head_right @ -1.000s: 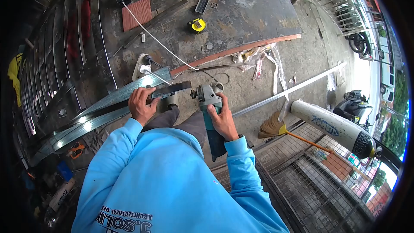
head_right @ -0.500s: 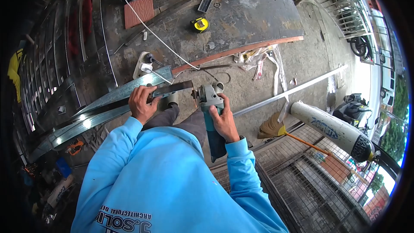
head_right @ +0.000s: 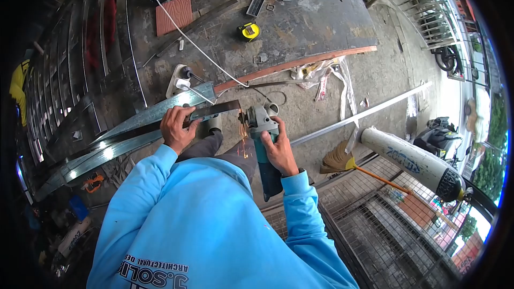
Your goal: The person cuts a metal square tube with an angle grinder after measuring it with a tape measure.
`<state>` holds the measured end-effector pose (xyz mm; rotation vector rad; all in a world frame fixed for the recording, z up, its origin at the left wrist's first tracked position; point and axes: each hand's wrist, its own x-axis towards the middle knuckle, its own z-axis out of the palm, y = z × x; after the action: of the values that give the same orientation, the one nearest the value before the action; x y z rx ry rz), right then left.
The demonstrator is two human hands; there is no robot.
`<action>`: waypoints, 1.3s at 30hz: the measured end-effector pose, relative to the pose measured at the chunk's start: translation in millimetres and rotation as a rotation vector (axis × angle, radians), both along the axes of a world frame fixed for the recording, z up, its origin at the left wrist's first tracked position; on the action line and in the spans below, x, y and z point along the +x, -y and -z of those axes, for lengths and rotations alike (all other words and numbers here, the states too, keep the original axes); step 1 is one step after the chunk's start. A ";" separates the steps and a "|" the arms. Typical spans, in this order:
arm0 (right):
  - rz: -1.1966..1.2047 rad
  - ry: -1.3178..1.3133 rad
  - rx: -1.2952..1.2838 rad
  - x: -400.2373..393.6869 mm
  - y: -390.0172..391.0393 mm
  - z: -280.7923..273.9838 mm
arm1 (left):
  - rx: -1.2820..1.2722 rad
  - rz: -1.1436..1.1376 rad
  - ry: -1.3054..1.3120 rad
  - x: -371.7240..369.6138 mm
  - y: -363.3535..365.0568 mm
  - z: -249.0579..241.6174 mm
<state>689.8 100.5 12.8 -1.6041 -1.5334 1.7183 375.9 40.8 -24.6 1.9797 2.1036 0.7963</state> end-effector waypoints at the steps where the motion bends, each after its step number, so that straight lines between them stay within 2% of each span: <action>1: 0.000 0.000 0.002 -0.1 -0.6 0.4 | -0.007 -0.002 -0.002 0.2 -0.1 -0.5; 7: 0.018 -0.005 0.096 1.2 -2.9 10.3 | -0.003 0.002 -0.001 0.5 -0.5 -1.0; 21: 0.002 0.021 0.056 1.3 -1.3 17.1 | -0.006 0.002 -0.003 1.2 -1.9 -2.4; 24: 0.035 0.016 0.053 2.1 3.6 34.0 | 0.001 0.001 -0.009 0.6 -2.5 -2.2; 28: 0.054 0.000 0.007 -1.8 -1.2 23.0 | -0.005 0.004 -0.012 0.2 -0.8 -1.0; 31: 0.026 -0.007 0.067 -1.2 -8.6 11.6 | 0.004 0.008 -0.016 -0.6 -1.2 0.3; 33: -0.026 0.044 -0.022 0.7 -11.4 3.7 | -0.003 0.009 -0.011 0.8 0.6 -1.0; 39: -0.010 0.011 0.017 4.2 -4.4 29.6 | 0.006 0.003 -0.022 -0.6 -1.5 -1.7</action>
<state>694.0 104.9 -16.8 -1.6024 -1.5595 1.7004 375.3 42.3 -22.9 2.0030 2.1115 0.7848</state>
